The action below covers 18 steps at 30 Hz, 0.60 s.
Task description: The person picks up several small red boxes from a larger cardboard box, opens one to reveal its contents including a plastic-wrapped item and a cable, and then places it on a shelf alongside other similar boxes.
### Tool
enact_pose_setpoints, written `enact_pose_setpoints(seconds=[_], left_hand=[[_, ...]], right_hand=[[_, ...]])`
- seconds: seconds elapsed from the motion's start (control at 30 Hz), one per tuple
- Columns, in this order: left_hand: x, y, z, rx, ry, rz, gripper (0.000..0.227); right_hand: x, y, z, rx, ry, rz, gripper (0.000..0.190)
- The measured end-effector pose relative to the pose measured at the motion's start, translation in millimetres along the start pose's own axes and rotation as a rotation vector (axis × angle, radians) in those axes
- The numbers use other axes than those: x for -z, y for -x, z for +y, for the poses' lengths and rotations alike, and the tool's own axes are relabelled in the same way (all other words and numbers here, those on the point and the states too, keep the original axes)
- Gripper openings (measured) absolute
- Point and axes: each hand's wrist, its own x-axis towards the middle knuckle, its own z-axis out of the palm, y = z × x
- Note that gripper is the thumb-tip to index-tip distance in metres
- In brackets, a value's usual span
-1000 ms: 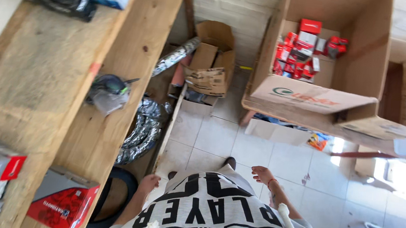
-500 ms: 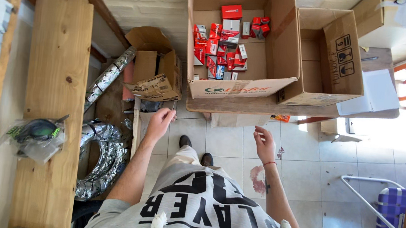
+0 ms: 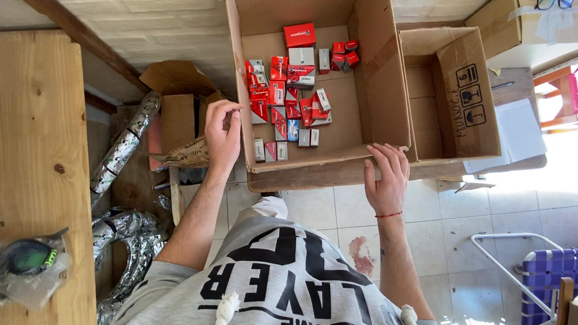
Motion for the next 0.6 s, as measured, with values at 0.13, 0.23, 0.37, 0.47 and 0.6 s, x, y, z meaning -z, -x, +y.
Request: enact_pose_setpoints(seconds=[0.13,0.23,0.37,0.47,0.6], left_hand=[[-15,-39,-14,0.035,-0.030,-0.023,0.018],[-25,-63,-21,0.079,-0.034,-0.032,0.023],[-34,-86,-26,0.133,-0.065,-0.074,0.045],[-43,-94,-34,0.203,-0.089,-0.091,0.061],[-45,-99,-34,0.366,-0.111,-0.122,0.069]], right_hand=[[-11,-14,11,-0.010,0.096,-0.040,0.021],[-13,-20,20,-0.070,0.097,-0.064,0.017],[-4,-45,17,-0.221,0.091,-0.211,0.018],[-3,-67,25,-0.291,0.115,-0.381,0.018],[-1,-107,28,-0.350,0.060,-0.643,0.023]])
